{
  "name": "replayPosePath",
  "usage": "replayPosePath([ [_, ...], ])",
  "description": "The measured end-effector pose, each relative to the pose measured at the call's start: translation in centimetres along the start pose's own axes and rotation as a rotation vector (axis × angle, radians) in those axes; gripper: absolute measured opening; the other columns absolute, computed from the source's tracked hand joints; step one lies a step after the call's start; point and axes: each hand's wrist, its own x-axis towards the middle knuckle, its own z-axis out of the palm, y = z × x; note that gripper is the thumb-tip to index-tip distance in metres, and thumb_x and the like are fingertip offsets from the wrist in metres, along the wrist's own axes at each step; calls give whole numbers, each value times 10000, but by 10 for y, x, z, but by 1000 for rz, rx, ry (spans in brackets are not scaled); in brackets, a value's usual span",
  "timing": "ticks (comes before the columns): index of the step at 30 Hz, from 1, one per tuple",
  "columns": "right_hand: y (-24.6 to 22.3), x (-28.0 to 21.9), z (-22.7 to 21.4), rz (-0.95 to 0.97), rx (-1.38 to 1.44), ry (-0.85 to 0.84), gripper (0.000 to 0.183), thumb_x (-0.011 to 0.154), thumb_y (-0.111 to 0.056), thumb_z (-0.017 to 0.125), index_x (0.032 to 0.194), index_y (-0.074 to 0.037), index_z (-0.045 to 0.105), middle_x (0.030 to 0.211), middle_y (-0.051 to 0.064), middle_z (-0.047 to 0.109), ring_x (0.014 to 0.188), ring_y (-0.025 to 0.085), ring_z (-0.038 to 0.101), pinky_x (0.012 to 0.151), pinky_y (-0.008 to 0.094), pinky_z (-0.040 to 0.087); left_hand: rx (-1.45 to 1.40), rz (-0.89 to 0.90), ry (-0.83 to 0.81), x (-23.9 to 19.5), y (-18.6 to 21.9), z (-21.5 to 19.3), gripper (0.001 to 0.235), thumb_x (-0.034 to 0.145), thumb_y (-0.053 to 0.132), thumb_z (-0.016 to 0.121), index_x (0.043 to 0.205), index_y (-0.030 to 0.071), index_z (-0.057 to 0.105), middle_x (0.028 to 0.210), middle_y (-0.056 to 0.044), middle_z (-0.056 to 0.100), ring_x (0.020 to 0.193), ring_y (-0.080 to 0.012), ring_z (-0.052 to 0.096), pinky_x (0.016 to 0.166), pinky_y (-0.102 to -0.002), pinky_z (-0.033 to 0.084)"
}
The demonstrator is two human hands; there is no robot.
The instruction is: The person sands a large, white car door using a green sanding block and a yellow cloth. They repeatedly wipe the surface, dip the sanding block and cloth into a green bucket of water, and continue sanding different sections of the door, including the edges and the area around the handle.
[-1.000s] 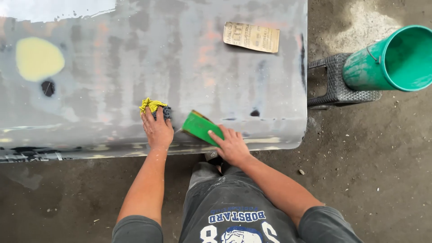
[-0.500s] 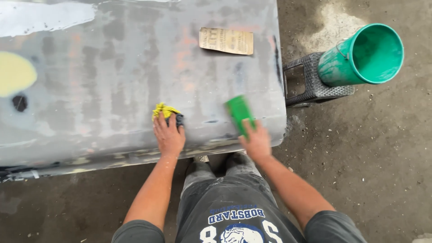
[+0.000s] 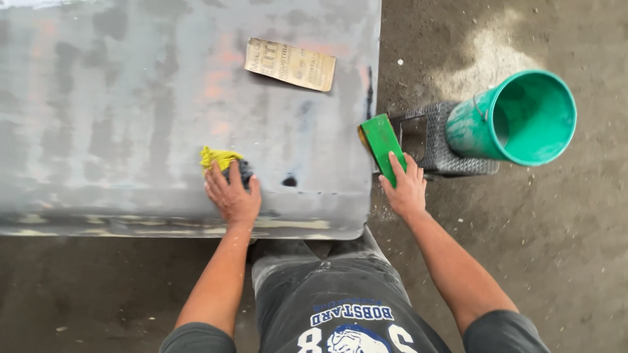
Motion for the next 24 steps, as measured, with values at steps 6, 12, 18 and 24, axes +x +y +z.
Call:
replayPosePath([
  [6,97,-2,-3,-45,227,-2,681,903,-368,736,1520,-211,494,1516,191,441,1318,430,456,1065,514,418,-50,161,-105,-14,163,76,607,928,443,673,1458,170,562,1623,-238,284,1507,-496,217,1191,-663,185],
  [12,154,3,-1,-30,348,-55,658,884,-346,751,1485,-186,536,1479,185,506,1293,406,496,1067,477,435,-76,262,-194,-6,249,100,585,908,388,698,1446,190,584,1593,-228,310,1484,-491,252,1187,-636,232],
  [18,173,13,9,-53,448,-76,652,875,-308,767,1468,-153,544,1444,187,544,1290,392,521,1063,468,443,-43,269,-203,-65,203,55,544,915,347,703,1411,160,583,1609,-231,342,1505,-475,287,1221,-598,259],
  [24,158,21,3,-52,512,-76,643,879,-299,766,1464,-143,549,1436,198,546,1288,383,536,1066,450,456,37,241,-285,-69,219,46,601,918,398,684,1465,196,538,1599,-265,272,1458,-535,245,1161,-673,220],
])
